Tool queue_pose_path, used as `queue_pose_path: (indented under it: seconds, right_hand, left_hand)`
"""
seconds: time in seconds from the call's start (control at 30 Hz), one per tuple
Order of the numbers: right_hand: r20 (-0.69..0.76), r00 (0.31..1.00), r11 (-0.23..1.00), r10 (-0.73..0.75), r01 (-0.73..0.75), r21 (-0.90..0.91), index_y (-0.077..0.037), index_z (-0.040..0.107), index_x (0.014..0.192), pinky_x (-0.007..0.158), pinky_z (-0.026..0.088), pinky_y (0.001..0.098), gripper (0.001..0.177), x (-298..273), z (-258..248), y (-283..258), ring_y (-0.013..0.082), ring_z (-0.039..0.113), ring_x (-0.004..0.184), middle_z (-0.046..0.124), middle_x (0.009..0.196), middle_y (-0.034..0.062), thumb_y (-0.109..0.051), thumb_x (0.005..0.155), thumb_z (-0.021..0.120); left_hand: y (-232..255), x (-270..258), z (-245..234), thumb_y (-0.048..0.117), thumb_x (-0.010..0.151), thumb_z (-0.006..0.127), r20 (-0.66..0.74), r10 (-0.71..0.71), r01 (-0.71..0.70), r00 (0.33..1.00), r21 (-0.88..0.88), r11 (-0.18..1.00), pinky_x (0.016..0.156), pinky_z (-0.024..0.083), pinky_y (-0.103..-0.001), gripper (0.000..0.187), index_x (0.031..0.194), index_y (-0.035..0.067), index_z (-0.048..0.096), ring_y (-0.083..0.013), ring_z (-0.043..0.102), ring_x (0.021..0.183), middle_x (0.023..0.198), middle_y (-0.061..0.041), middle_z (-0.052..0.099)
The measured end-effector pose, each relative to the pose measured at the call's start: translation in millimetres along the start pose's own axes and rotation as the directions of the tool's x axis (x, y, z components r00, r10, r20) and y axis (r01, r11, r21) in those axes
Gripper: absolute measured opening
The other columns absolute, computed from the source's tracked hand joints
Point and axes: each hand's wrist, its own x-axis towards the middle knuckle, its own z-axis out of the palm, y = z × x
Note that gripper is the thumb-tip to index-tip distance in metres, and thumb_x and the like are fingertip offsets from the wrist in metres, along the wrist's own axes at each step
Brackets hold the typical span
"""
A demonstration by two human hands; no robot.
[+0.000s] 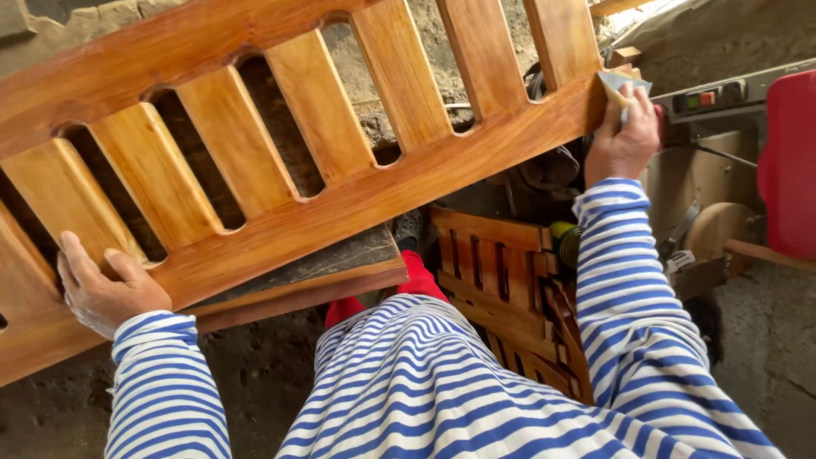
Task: The person sands a wooden slatted panel using a sanding block. They work on the edges and the flat surfaces of the slats, moving the block back and forth to smooth the wood. The person adjusts their grip and position to reach different areas of the panel.
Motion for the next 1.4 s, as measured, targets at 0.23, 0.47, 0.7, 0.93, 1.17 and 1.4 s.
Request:
queue_pose_path:
  seconds: [0.23, 0.47, 0.7, 0.93, 1.17, 1.4]
  right_hand:
    - [0.108, 0.984, 0.935, -0.143, 0.098, 0.34, -0.002, 0.066, 0.125, 0.113, 0.05, 0.048, 0.036, -71.2, -6.9, -205.4, 0.0368, 0.066, 0.119, 0.068, 0.124, 0.0195, 0.008, 0.091, 0.075]
    - [0.128, 0.969, 0.898, -0.212, 0.142, 0.416, -0.004, 0.076, 0.113, 0.116, 0.045, 0.0502, 0.022, -32.9, -14.9, -142.5, 0.0387, 0.063, 0.125, 0.071, 0.125, 0.017, 0.009, 0.096, 0.07]
    - [-0.084, 0.993, 0.993, 0.081, -0.074, 0.087, -0.002, 0.076, 0.119, 0.09, 0.058, 0.0468, 0.023, 2.7, 6.5, 17.0, 0.0372, 0.072, 0.105, 0.073, 0.116, 0.0211, -0.02, 0.109, 0.064]
    - [-0.01, 0.999, 0.973, -0.046, 0.048, 0.227, 0.004, 0.066, 0.113, 0.102, 0.048, 0.0515, 0.009, -34.6, -10.1, -164.9, 0.044, 0.062, 0.115, 0.067, 0.119, 0.0254, 0.001, 0.106, 0.061]
    - [0.165, 0.924, 0.778, -0.344, 0.183, 0.601, -0.006, 0.076, 0.105, 0.109, 0.051, 0.0396, 0.015, -114.1, 21.0, -367.1, 0.0311, 0.064, 0.124, 0.074, 0.124, 0.0113, -0.009, 0.091, 0.075]
    - [0.065, 0.862, 0.8, -0.503, 0.436, 0.413, -0.005, 0.077, 0.104, 0.103, 0.054, 0.0417, 0.02, -80.8, 1.7, -328.3, 0.0324, 0.067, 0.116, 0.075, 0.119, 0.0118, 0.006, 0.087, 0.077]
  left_hand:
    - [4.4, 1.0, -0.8, -0.002, 0.104, 0.06, -0.055, 0.094, -0.095, 0.994, -0.015, 0.995, 0.093, 0.046, -0.06, 0.042, 0.145, -0.014, 0.057, -0.0538, 0.06, 0.117, 0.134, -0.038, 0.064]
    - [4.7, 1.2, 0.4, -0.007, 0.101, 0.058, -0.088, 0.122, -0.125, 0.989, -0.032, 0.992, 0.095, 0.048, -0.058, 0.042, 0.142, -0.016, 0.059, -0.0549, 0.062, 0.115, 0.13, -0.041, 0.065]
    - [-7.0, 1.1, 13.4, -0.008, 0.095, 0.059, -0.171, 0.144, -0.148, 0.975, -0.009, 0.989, 0.094, 0.05, -0.056, 0.043, 0.137, -0.015, 0.064, -0.0521, 0.065, 0.113, 0.126, -0.037, 0.07]
    - [-19.7, 0.6, 13.3, 0.008, 0.1, 0.059, -0.107, -0.014, 0.012, 0.994, -0.018, 1.0, 0.096, 0.047, -0.055, 0.043, 0.142, -0.001, 0.06, -0.0439, 0.062, 0.12, 0.136, -0.025, 0.066]
    - [-49.5, -6.0, 35.3, 0.02, 0.097, 0.062, -0.187, 0.016, -0.021, 0.982, -0.024, 0.999, 0.093, 0.05, -0.048, 0.049, 0.144, 0.009, 0.058, -0.0389, 0.062, 0.123, 0.132, -0.023, 0.064]
    - [-54.5, -7.6, 41.7, 0.027, 0.098, 0.062, -0.206, -0.039, 0.03, 0.978, -0.048, 0.998, 0.095, 0.05, -0.046, 0.049, 0.145, 0.015, 0.058, -0.0383, 0.064, 0.122, 0.134, -0.023, 0.062]
